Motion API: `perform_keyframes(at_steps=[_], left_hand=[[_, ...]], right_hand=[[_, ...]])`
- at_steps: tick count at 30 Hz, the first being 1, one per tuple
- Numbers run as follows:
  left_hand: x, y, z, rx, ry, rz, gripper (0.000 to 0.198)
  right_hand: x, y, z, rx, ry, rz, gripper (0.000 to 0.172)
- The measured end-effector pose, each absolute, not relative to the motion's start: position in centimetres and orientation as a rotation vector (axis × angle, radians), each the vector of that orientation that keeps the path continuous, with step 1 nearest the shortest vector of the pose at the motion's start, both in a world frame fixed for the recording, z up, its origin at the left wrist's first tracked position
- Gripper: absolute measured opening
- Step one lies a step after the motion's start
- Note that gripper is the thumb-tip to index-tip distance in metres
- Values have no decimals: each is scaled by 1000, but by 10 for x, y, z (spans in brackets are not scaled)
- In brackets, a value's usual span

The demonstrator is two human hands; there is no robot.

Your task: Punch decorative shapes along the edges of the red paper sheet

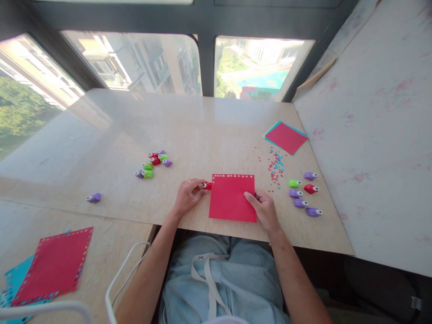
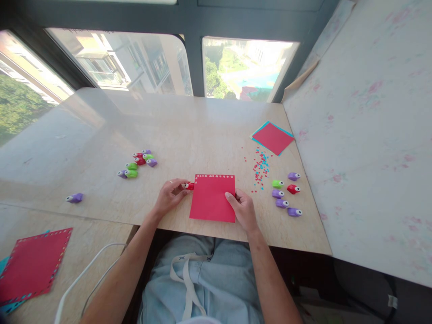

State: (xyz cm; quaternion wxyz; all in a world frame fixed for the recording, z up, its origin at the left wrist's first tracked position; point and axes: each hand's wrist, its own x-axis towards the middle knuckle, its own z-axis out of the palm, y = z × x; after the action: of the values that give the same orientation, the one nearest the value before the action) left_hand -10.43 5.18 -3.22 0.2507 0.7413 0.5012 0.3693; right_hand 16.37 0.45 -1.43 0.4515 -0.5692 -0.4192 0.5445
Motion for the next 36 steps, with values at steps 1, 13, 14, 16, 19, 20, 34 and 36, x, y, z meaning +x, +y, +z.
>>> perform_keyframes(at_steps=[1,13,14,16,19,20,34,36], left_hand=[[-104,52,-32,2017,1353,1014,18],[-104,53,-34,2040,1306,1060,17],[-104,53,-34,2039,1304,1059,17],[-104,53,-34,2033,1293,1056,18],[-104,53,-34,2020,1281,1053,18],[-104,53,-34,2019,1281,1052,18],[-105,53,-36,2005,1267,1047,20],[-105,53,-36,2004,1270,1045,20]], right_hand=[[164,5,-15,-1409,-1037,1346,39],[165,4,-19,-1411,-1033,1337,33],[165,4,-19,-1411,-1032,1337,33],[165,4,-19,-1412,-1032,1337,33],[165,4,-19,-1415,-1038,1337,34],[165,4,-19,-1416,-1042,1336,34],[165,4,-19,-1422,-1063,1323,34],[165,4,-20,-1421,-1062,1321,34]])
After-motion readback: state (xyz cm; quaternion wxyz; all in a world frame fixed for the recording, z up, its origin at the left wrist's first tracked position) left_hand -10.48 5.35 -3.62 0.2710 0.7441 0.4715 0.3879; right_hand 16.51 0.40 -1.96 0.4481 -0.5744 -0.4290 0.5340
